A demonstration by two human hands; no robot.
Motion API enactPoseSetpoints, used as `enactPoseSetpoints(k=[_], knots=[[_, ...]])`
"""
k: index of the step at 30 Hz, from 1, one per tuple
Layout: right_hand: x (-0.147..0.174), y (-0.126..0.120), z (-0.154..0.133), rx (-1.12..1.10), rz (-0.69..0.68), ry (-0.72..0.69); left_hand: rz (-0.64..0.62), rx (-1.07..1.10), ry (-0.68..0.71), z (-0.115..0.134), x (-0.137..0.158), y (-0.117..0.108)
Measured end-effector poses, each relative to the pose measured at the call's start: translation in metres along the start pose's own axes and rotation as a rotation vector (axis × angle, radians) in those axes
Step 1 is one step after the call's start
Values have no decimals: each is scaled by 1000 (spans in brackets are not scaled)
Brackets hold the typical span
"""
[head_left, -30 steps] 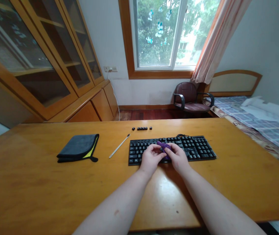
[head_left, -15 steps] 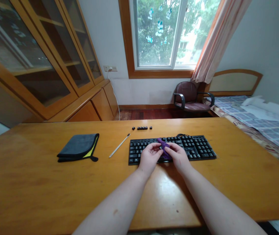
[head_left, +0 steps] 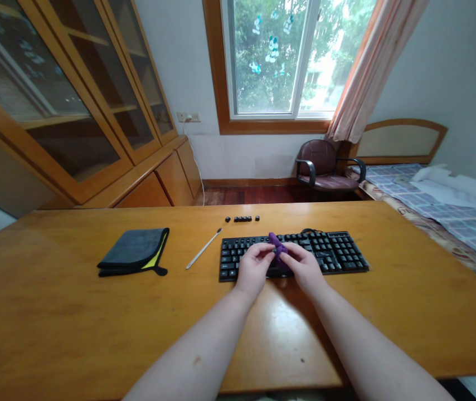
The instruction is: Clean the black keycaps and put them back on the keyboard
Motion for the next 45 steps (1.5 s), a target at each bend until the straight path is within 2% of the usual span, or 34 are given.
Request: enactPoseSetpoints(k=[3,11,17,19,21,26,29,33,39,42,45], knots=[[1,1,-6,134,-11,-96,2,-53,-6,2,1,-2],[4,1,-9,279,56,-173,-6,-81,-84,-2,3,-1],[11,0,-15,413,161,-231,-31,-59,-77,-1,3,2],[11,0,-13,393,172,-220,-45,-33,-94,-2,3,2],[10,-1,-7,300,175,-149,-43,-25,-105,-3,3,2],[5,-4,9,-177,221,64,-38,54,-90,-3,4,3],[1,-9,9,-290,293,102,-18,138,-88,-4,3,4],[-1,-11,6,-325,338,123,4,167,-80,-5,1,2],[1,-3,13,-348,206,122,4,59,2,-4,1,1],[2,-3,15,-262,193,104,18,-16,44,-4,2,0],[3,0,10,-76,121,84,14,-170,129,1,4,-2]])
Point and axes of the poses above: each hand's wrist, its own x-axis away from the middle knuckle, its own y-axis out of the palm, z = x × y, the point moved 5 cm from there along -x, towards the middle knuckle, and after that the axes turned 5 degrees about -x, right-handed, at the moved point
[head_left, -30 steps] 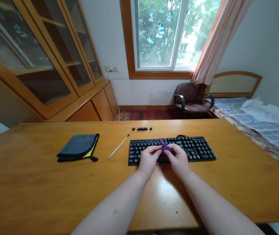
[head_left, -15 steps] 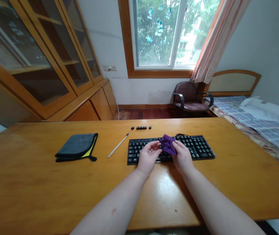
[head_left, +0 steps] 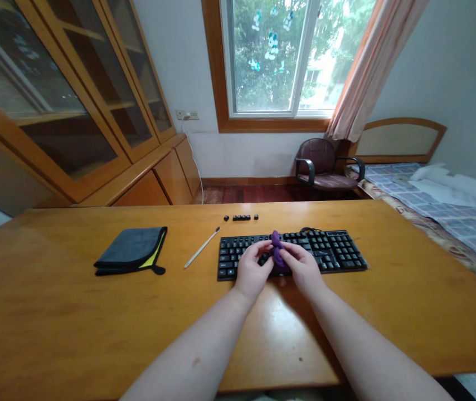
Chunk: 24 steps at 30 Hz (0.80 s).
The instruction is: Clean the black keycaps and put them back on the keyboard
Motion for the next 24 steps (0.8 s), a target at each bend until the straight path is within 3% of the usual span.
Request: enactPoseSetpoints(k=[4,9,20,24], knots=[[2,3,-5,173,-47,18,-45,-186,91,10,2,-3],[1,0,-6,192,-27,-3,-84,-180,65,13,2,-4],[-2,-3,-3,-148,103,93,-26,193,-131,-1,-2,3],[-5,-10,-3,-58,118,44,23,211,-141,2,-5,-2]])
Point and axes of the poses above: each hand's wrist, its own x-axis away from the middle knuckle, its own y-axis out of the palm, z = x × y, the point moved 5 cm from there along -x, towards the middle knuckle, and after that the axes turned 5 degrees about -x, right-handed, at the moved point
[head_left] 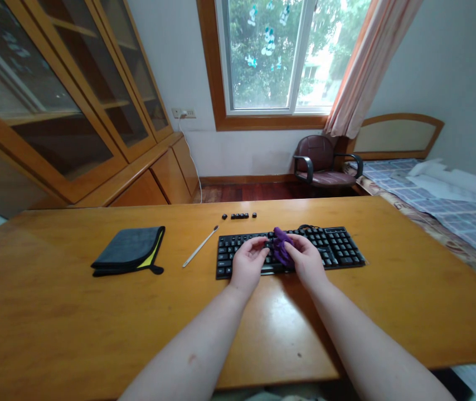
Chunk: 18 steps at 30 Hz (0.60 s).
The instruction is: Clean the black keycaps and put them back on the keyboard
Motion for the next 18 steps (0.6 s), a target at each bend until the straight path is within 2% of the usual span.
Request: enactPoseSetpoints(k=[2,4,7,10,14,18], knots=[[-2,-2,-2,213,-23,-85,2,-15,26,2,-1,-2],[-1,-2,-8,426,-49,-229,-5,-40,58,3,-2,-4],[5,6,-20,573,-147,-412,-25,-119,104,4,-3,-5],[12,12,-28,651,-239,-447,-67,-126,73,1,-3,-5],[16,14,-32,737,-227,-502,-156,26,-39,-8,-2,1],[15,17,-26,749,-275,-536,-181,-6,-73,-12,-1,5]])
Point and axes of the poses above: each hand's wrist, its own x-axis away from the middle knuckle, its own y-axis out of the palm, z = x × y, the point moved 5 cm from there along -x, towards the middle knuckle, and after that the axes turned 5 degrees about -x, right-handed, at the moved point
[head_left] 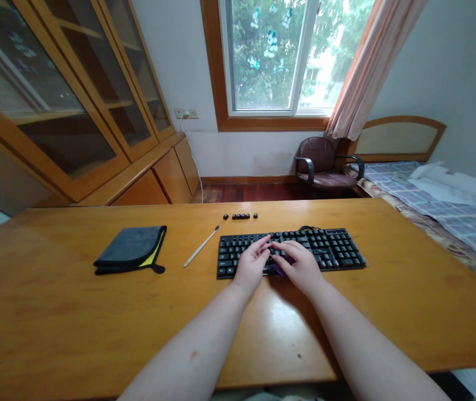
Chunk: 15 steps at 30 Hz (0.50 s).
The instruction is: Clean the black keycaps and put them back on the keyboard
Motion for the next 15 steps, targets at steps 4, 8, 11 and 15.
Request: enactPoseSetpoints(k=[4,8,11,15], knots=[[-1,4,5,20,-34,6,-18,-225,25,1,1,1],[-2,-1,13,6,-2,47,-2,-678,211,13,6,1],[-11,-11,22,3,56,193,-19,-1030,309,17,11,5],[-44,-15,30,37,-50,309,-82,-1239,290,12,15,10]])
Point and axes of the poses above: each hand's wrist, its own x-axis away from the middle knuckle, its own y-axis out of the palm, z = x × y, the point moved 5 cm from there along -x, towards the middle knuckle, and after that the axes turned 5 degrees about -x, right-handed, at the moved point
